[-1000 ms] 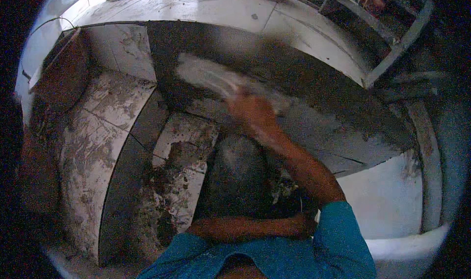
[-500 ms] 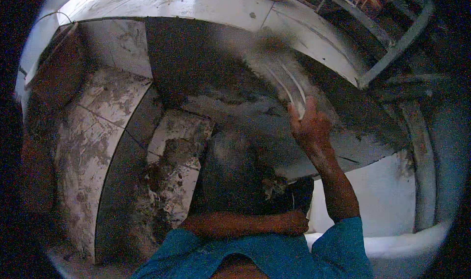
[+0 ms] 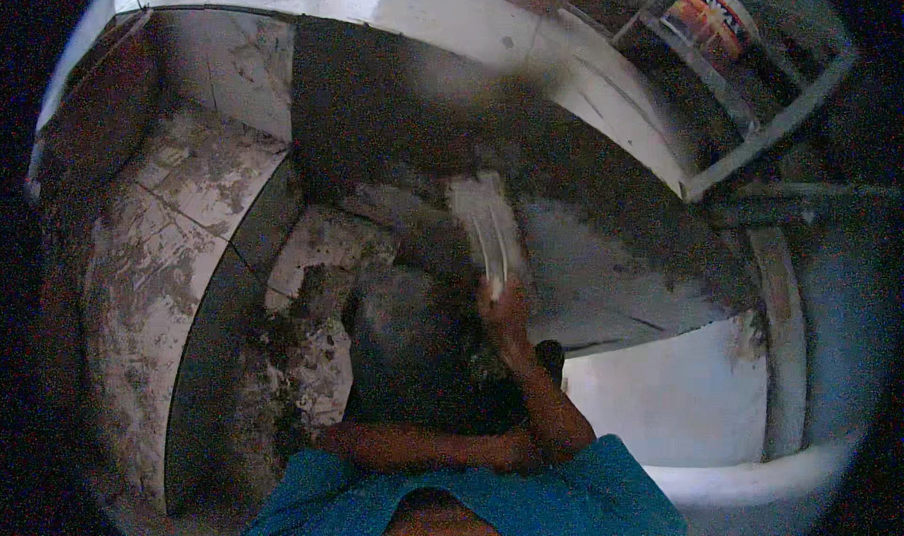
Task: Apply plaster or finishing compound to the side and underside of tiled stairs using a trowel.
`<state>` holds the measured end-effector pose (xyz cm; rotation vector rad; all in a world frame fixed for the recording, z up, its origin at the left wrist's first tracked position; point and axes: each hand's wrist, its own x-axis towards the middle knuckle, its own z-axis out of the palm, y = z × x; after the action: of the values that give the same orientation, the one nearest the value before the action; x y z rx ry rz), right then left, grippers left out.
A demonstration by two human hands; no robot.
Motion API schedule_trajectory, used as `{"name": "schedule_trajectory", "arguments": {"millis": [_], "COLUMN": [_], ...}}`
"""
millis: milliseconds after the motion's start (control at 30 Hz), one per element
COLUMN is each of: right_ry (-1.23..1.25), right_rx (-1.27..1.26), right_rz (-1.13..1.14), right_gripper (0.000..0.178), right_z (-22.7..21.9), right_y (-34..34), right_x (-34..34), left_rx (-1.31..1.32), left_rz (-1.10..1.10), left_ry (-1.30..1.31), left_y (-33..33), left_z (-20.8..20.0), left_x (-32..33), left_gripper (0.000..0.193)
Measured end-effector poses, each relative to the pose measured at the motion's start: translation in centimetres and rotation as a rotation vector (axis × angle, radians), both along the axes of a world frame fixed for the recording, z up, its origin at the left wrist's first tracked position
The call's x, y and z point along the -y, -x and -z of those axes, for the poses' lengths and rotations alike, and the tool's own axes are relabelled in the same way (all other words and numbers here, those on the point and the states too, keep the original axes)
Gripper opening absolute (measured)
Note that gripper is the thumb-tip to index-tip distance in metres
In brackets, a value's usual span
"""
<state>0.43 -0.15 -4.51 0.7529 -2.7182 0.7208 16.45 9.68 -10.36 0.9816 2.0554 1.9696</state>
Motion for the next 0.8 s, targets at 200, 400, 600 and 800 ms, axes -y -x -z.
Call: {"name": "schedule_trajectory", "arguments": {"millis": [200, 400, 600, 800], "right_ry": [0.327, 0.149, 0.147, 0.304], "right_rx": [0.059, -0.159, -0.079, 0.150], "right_rz": [-0.014, 0.036, 0.007, -0.110], "right_gripper": [0.042, 0.045, 0.045, 0.043], "right_z": [-10.3, -6.5, -1.9, -10.9], "right_y": [-2.6, 0.9, 0.0, -0.2], "right_x": [6.5, 4.9, -0.9, 9.4], "left_rx": [-0.195, -0.247, -0.271, -0.077], "left_rz": [0.245, -0.059, -0.079, 0.048], "left_ry": [0.681, 0.352, 0.315, 0.519], "left_y": [2.5, 1.0, 2.6, 2.9], "left_z": [1.8, -4.3, 2.7, 3.0], "left_x": [-1.7, 3.8, -2.3, -2.5], "left_gripper": [0.036, 0.041, 0.046, 0.043]}}
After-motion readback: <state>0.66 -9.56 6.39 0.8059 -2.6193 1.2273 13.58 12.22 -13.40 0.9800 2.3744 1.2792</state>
